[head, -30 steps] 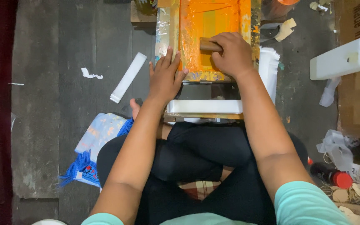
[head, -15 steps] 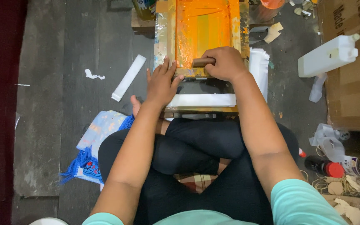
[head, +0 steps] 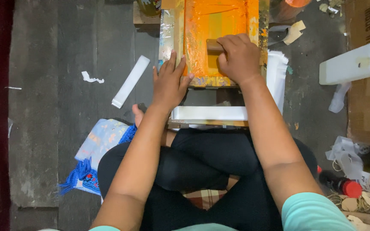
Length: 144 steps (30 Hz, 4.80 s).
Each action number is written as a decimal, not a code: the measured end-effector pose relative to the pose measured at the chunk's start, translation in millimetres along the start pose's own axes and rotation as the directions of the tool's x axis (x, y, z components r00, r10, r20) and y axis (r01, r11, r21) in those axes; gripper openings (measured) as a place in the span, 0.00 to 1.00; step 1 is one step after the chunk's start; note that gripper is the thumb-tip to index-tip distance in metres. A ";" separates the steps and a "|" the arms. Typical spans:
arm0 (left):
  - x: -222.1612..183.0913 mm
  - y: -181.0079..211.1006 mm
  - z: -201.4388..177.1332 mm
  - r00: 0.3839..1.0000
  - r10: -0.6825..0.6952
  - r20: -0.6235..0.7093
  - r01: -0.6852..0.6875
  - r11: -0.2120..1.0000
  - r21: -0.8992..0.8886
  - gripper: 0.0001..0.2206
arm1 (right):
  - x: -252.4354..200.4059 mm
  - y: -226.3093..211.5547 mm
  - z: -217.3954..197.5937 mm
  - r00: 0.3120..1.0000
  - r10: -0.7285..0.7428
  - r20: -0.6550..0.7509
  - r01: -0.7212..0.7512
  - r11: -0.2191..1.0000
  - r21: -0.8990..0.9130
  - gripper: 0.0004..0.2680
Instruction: The person positions a translucent strip on a screen printing frame and uses a small block to smooth it down before lifting the strip to inspect it.
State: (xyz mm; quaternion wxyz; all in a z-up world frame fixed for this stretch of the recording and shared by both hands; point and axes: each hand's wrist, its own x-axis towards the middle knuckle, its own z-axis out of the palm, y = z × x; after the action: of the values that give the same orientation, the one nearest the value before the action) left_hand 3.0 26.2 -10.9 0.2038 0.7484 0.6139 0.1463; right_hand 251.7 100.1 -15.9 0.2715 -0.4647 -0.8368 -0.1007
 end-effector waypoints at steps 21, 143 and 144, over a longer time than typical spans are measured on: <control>-37.3 9.6 -7.9 1.000 -0.001 -0.005 0.001 1.000 -0.029 0.29 | -5.7 -33.0 -43.4 0.934 0.104 0.341 -0.204 0.941 0.271 0.03; 0.5 8.1 -9.2 0.997 -0.034 0.076 0.034 0.999 0.003 0.32 | 3.9 1.1 -0.9 0.977 0.120 0.177 -0.158 0.964 0.216 0.15; 3.5 5.0 -6.2 0.995 -0.021 0.093 0.020 1.000 0.016 0.33 | 4.4 -0.4 3.4 0.978 0.133 0.159 -0.161 0.969 0.185 0.16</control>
State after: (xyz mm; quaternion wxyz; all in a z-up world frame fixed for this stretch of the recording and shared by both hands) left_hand 5.1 29.6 -3.2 0.2281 0.7496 0.6125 0.1043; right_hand 248.3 104.5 -16.3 0.2613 -0.5025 -0.8233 0.0369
